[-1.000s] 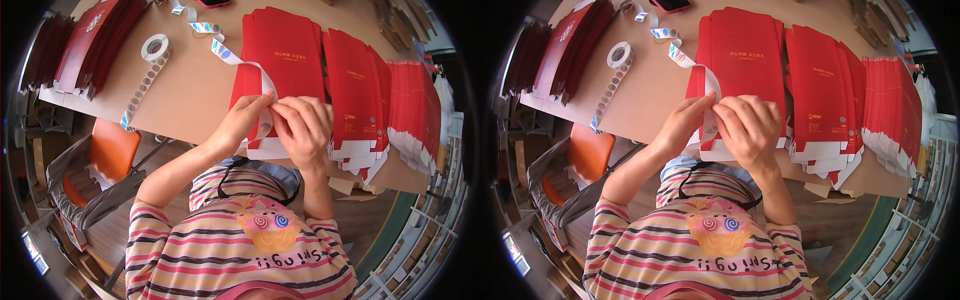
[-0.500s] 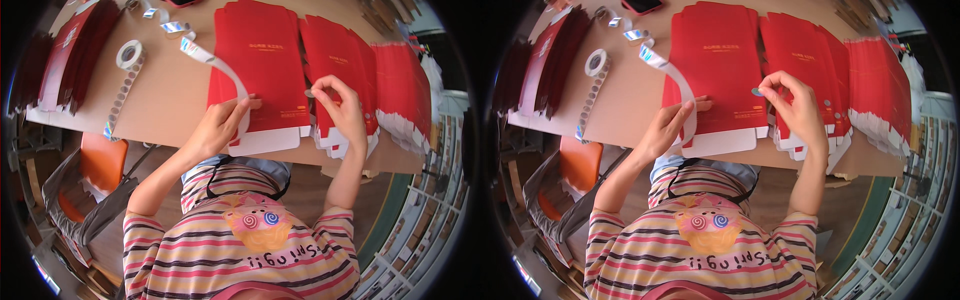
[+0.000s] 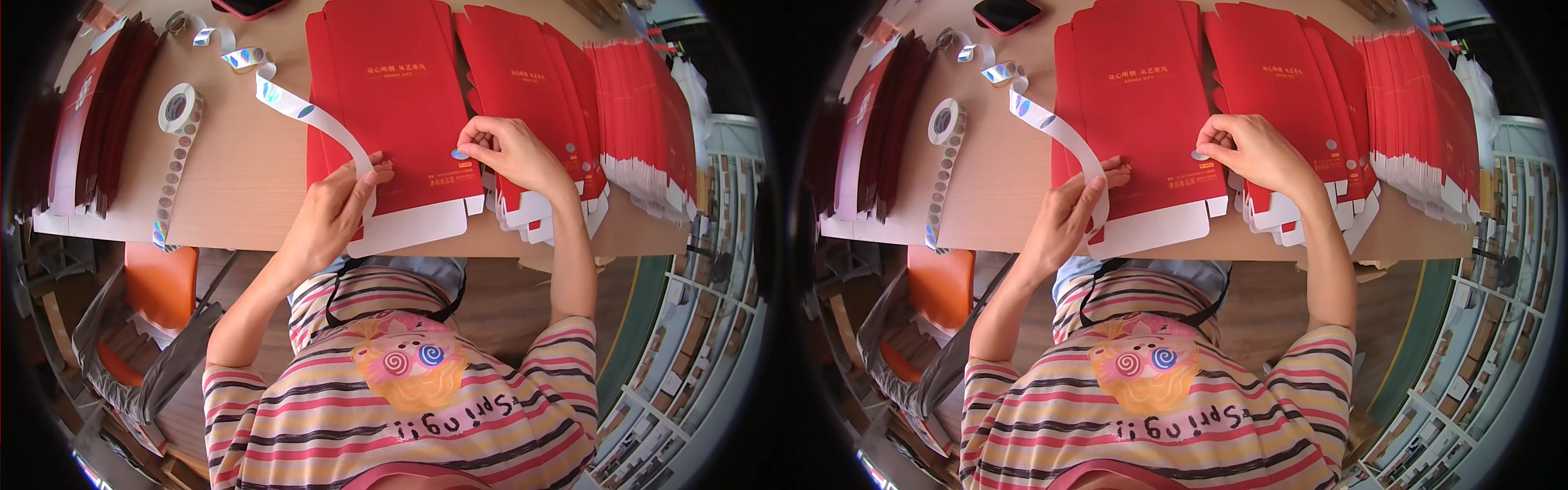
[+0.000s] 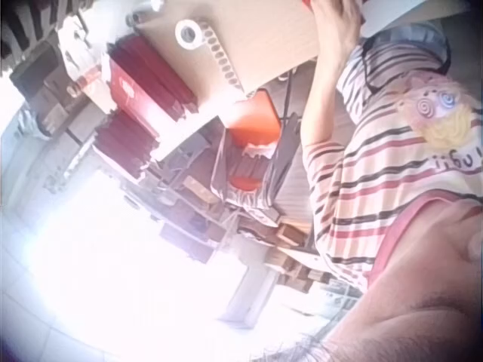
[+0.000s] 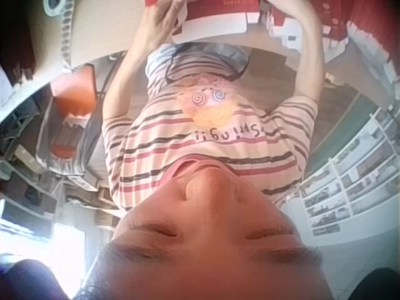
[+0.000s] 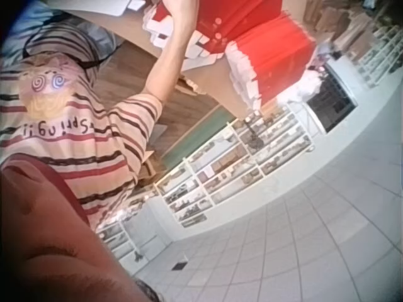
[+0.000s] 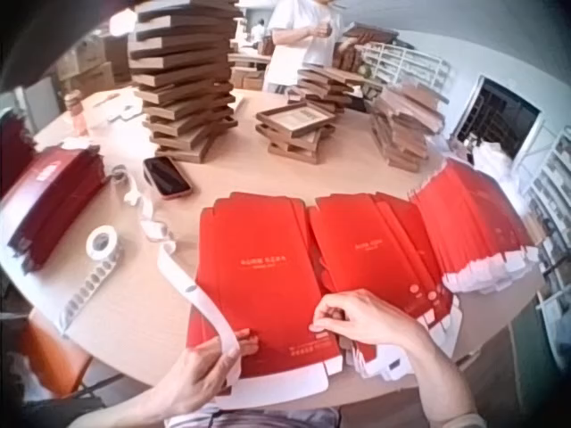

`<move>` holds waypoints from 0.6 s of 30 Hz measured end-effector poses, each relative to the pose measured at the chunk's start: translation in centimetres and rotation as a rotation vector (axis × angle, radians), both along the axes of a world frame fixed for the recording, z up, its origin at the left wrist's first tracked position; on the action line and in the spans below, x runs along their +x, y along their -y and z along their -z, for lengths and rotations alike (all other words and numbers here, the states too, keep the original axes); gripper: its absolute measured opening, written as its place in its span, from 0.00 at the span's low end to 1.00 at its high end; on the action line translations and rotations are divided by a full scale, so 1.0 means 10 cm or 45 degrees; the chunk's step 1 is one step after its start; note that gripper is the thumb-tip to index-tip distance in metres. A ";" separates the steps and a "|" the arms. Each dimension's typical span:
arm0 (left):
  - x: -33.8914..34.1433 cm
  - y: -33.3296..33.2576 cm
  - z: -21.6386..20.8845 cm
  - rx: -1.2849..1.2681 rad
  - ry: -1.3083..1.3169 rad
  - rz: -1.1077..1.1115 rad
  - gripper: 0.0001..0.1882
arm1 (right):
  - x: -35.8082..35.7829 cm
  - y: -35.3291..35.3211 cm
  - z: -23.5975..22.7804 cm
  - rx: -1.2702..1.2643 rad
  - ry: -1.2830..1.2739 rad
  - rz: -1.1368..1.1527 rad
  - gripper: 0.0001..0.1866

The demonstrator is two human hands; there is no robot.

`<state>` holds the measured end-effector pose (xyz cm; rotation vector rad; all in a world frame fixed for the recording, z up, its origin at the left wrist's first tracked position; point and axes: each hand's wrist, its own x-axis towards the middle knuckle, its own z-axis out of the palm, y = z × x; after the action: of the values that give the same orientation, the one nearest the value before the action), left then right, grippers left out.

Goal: Peeling small circular stickers from a roll and applying them to red cardboard envelopes/folders.

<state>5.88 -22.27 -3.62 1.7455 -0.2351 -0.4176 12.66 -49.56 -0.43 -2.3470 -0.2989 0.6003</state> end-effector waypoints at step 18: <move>0.06 -0.11 0.02 -0.103 -0.066 -0.022 0.27 | -0.38 -0.08 0.17 -0.156 0.254 0.461 0.19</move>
<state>6.49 -21.16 -3.86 1.6541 -0.1977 -0.4344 8.86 -48.74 -2.17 -2.5000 0.0792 0.2150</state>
